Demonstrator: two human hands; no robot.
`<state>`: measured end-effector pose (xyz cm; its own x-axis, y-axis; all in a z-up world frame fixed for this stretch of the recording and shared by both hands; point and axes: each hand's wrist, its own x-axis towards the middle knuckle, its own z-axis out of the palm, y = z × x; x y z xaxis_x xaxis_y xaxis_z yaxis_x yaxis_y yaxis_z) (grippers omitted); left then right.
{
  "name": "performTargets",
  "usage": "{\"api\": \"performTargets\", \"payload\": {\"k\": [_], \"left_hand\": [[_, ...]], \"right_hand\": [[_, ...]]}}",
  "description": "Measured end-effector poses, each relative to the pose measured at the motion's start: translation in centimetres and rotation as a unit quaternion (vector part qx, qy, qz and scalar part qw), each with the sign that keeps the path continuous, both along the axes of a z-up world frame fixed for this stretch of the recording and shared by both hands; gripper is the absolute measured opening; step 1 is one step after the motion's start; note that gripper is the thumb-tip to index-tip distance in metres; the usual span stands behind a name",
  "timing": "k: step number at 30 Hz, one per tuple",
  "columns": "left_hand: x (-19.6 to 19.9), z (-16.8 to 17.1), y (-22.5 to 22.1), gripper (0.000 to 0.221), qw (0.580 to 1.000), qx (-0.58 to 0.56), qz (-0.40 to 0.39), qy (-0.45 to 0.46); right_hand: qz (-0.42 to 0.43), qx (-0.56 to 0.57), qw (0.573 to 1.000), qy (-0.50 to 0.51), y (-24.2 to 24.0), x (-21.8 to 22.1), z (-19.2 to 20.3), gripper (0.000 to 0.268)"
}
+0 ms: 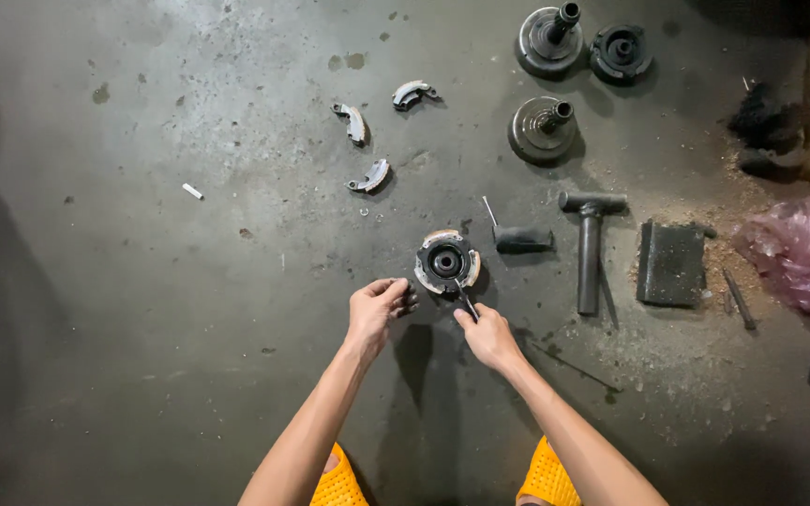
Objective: Disassembling a motorcycle clutch assembly on the floor using a screwdriver
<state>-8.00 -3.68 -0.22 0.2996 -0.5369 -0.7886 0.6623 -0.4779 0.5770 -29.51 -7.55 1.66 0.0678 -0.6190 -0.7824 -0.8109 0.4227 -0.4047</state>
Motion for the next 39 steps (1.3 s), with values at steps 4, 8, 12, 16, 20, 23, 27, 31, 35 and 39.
{"api": "performTargets", "payload": {"k": [4,8,12,16,20,23,27,31,35,39], "left_hand": [[-0.1,0.7,0.1,0.026,1.000,-0.001,-0.008,-0.003],[-0.2,0.7,0.3,0.027,1.000,-0.002,-0.018,0.001],[-0.4,5.6,-1.0,0.020,1.000,0.014,-0.019,-0.012],[-0.2,3.9,-0.3,0.021,0.997,-0.009,-0.062,-0.042],[-0.6,2.8,-0.4,0.030,0.900,-0.094,-0.288,-0.314],[-1.0,4.8,-1.7,0.018,0.817,-0.162,-0.359,-0.421],[-2.3,4.4,-2.7,0.006,0.824,-0.194,-0.326,-0.420],[-2.8,3.8,-3.3,0.010,0.862,-0.150,-0.311,-0.371],[-3.0,4.1,-3.4,0.012,0.839,-0.130,-0.344,-0.402],[-3.1,4.0,-3.6,0.013,0.813,-0.135,-0.348,-0.446]], "right_hand": [[0.001,0.005,1.000,-0.001,-0.2,0.8,2.2,0.040],[-0.003,0.005,1.000,-0.003,-0.2,0.7,1.8,0.042],[-0.002,0.007,1.000,-0.001,-0.2,0.7,1.8,0.043],[-0.010,0.011,1.000,-0.001,-0.4,1.3,3.1,0.049],[-0.002,-0.006,1.000,-0.004,-0.2,0.9,1.9,0.047],[0.001,-0.012,1.000,0.001,-0.2,0.5,0.4,0.042],[-0.002,-0.014,1.000,-0.002,0.0,0.1,-1.1,0.036],[-0.007,-0.006,1.000,-0.001,-0.4,0.7,1.3,0.036],[-0.007,0.016,1.000,-0.004,-0.8,1.6,3.8,0.037],[-0.002,0.025,1.000,0.001,-0.6,1.6,2.8,0.038]]}}
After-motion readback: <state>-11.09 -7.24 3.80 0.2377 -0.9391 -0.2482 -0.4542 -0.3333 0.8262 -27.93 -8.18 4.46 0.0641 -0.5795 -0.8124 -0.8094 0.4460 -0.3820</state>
